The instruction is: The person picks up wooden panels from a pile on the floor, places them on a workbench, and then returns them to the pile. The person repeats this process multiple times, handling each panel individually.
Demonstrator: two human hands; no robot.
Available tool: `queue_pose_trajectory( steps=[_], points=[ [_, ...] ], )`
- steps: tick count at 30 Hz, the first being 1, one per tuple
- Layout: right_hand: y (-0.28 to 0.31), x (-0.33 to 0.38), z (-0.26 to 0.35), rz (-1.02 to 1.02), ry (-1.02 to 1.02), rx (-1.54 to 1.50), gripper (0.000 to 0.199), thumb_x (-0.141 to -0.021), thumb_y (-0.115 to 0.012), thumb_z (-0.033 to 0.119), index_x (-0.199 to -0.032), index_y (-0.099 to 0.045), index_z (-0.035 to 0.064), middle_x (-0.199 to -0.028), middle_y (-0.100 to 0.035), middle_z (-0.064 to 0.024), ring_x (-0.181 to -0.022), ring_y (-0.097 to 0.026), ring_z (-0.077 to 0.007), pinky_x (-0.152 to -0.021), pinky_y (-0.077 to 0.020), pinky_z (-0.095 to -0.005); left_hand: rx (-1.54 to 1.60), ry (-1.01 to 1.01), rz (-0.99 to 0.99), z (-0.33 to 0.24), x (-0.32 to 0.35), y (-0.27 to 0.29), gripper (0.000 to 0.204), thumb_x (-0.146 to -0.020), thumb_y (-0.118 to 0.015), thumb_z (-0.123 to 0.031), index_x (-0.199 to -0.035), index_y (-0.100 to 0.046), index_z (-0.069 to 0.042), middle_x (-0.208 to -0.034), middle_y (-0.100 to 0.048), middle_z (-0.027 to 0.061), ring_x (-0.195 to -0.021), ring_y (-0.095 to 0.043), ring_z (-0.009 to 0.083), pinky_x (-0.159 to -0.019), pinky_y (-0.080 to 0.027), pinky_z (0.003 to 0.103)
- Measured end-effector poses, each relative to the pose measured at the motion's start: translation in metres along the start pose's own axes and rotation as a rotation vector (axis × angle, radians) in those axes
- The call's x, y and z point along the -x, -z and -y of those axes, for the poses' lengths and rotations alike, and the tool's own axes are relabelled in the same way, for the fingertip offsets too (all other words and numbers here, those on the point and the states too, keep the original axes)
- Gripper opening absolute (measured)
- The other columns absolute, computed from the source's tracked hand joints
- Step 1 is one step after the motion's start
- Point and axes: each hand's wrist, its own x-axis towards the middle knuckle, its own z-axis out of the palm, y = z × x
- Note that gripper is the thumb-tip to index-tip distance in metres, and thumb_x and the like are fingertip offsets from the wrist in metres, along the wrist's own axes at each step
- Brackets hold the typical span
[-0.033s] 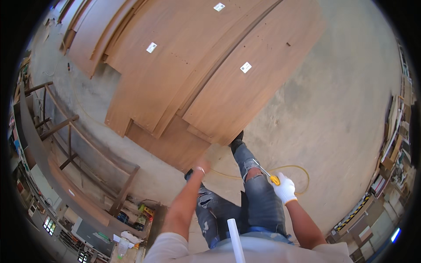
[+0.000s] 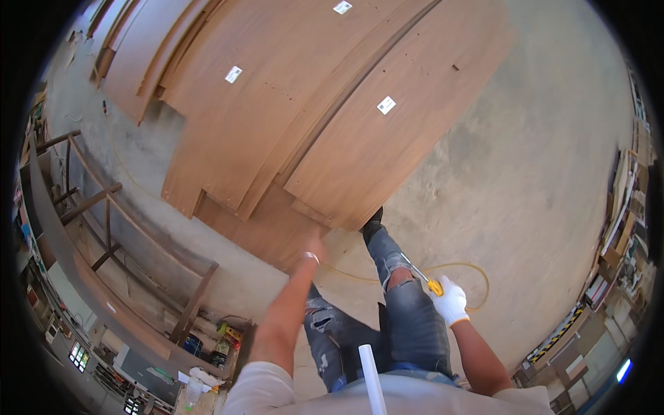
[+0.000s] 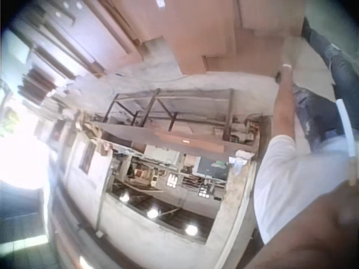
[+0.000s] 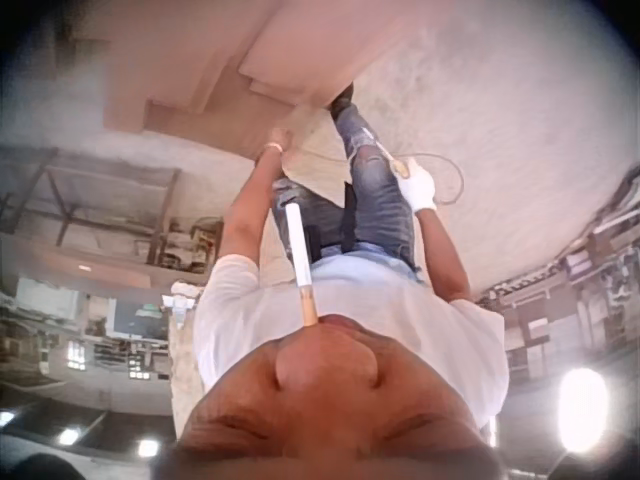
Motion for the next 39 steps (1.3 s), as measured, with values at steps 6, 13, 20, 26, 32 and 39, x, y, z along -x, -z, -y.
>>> queue_pose_trajectory(
  steps=[6,13,20,26,32,39],
  points=[
    [-0.056,-0.028,-0.061,0.033,-0.278,-0.284,0.021,-0.080,-0.067,0.022,-0.097,-0.065,0.0092,-0.088,-0.071,-0.0141,-0.085,-0.069,-0.0343,-0.076,-0.0534,-0.0423,-0.167,0.020,-0.303,-0.053,-0.190,0.091,0.079,-0.078,-0.078,-0.036,-0.140,-0.040,-0.004,-0.145,-0.041,0.0214,-0.134,-0.039,0.0360,-0.110,-0.036,0.045],
    [-0.091,-0.045,-0.074,0.100,-0.363,-0.362,0.025,-0.081,-0.069,0.029,-0.098,-0.067,0.0111,-0.089,-0.070,-0.0185,-0.086,-0.068,-0.0381,-0.076,-0.0528,-0.0454,0.161,0.095,-0.164,-0.058,-0.238,0.109,0.086,-0.069,-0.088,-0.031,-0.132,-0.044,0.006,-0.125,-0.060,0.0254,-0.118,-0.058,0.0359,-0.100,-0.046,0.042],
    [-0.052,-0.084,-0.047,0.119,-0.406,-0.286,0.040,-0.080,-0.065,0.046,-0.097,-0.070,0.0096,-0.088,-0.070,-0.0194,-0.088,-0.067,-0.0382,-0.079,-0.0521,-0.0465,0.309,-0.028,0.028,-0.042,-0.202,0.105,0.061,-0.068,-0.088,-0.031,-0.108,-0.063,0.008,-0.105,-0.069,0.0244,-0.098,-0.067,0.0342,-0.087,-0.053,0.040],
    [-0.019,-0.152,-0.048,-0.046,-0.267,-0.277,0.044,-0.078,-0.066,0.044,-0.094,-0.072,0.0036,-0.090,-0.070,-0.0223,-0.089,-0.067,-0.0389,-0.081,-0.0530,-0.0461,0.346,-0.070,0.069,-0.054,-0.113,0.130,0.055,-0.070,-0.086,-0.031,-0.104,-0.064,0.007,-0.099,-0.070,0.0238,-0.093,-0.068,0.0355,-0.082,-0.052,0.042],
    [0.118,-0.243,-0.007,-0.136,-0.277,-0.472,0.046,-0.079,-0.065,0.041,-0.091,-0.071,-0.0024,-0.088,-0.068,-0.0278,-0.087,-0.068,-0.0407,-0.076,-0.0533,-0.0466,-0.196,-0.056,-0.083,-0.054,0.007,0.176,0.037,-0.079,-0.076,-0.027,-0.098,-0.059,0.000,-0.087,-0.067,0.0231,-0.085,-0.064,0.0435,-0.075,-0.050,0.051],
    [0.303,-0.332,-0.032,-0.345,-0.254,-0.919,0.040,-0.084,-0.061,0.032,-0.090,-0.066,-0.0065,-0.061,-0.061,-0.0122,-0.049,-0.062,-0.0259,-0.047,-0.0483,-0.0399,-0.363,0.019,-0.106,-0.032,0.132,0.218,0.028,-0.081,-0.069,-0.028,-0.092,-0.056,-0.005,-0.088,-0.066,0.0205,-0.084,-0.064,0.0432,-0.071,-0.050,0.053]
  ],
)
